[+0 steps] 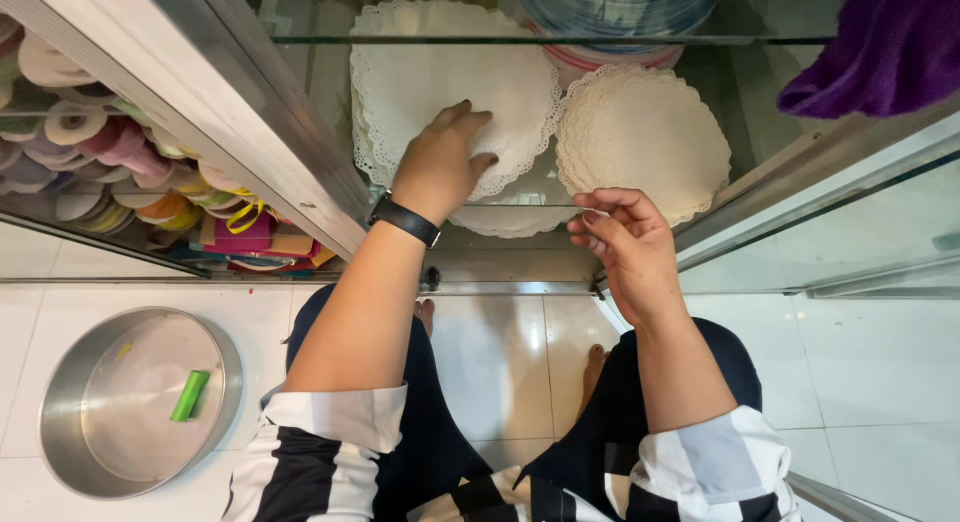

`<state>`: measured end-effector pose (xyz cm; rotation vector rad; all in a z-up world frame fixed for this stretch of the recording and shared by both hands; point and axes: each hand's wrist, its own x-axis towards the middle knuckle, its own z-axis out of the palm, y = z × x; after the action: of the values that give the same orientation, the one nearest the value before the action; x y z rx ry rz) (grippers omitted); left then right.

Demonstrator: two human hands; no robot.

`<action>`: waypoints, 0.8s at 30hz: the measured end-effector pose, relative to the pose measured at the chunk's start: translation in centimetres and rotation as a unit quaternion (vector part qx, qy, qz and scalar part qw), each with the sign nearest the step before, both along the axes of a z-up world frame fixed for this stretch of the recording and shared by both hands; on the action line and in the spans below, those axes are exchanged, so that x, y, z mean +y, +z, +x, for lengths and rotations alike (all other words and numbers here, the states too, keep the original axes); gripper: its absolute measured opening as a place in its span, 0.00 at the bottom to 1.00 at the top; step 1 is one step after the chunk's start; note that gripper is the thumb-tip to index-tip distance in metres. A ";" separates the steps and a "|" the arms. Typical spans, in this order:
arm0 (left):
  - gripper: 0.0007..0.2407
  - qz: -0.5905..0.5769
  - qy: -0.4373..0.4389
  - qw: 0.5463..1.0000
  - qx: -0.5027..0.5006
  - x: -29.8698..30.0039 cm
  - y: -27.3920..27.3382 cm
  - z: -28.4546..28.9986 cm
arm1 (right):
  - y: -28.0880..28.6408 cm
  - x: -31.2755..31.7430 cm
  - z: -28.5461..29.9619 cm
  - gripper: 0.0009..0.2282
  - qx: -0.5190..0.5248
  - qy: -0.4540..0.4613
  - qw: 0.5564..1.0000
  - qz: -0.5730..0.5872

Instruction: The person sits on the floor and repeatedly picks up individual white paper doilies from a glass shelf. They separate the doilies, unfold them, and place them into a neat stack on the shelf.

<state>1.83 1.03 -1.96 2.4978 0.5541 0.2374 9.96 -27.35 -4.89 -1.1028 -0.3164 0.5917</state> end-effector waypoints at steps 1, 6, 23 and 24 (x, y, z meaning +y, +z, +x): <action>0.23 -0.002 0.000 1.000 0.000 0.4 -0.7 0.2 | 0.1 -0.1 -0.1 0.12 0.000 0.000 1.000 -0.002; 0.10 0.021 0.009 0.997 -0.075 1.7 -1.6 0.6 | 0.4 -0.1 -0.2 0.14 -0.034 -0.011 0.999 -0.026; 0.24 0.063 -0.035 0.994 -0.079 -0.8 1.0 -0.2 | 5.6 -1.8 -1.6 0.07 -0.308 0.266 0.847 -0.342; 0.31 0.076 0.012 0.994 -0.074 0.0 -0.1 0.4 | 5.5 -1.6 -1.2 0.09 -0.295 0.244 0.859 -0.340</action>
<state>2.23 1.05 -2.07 2.5936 0.5214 0.4851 8.74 -28.93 0.65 -1.9180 -0.9955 0.8364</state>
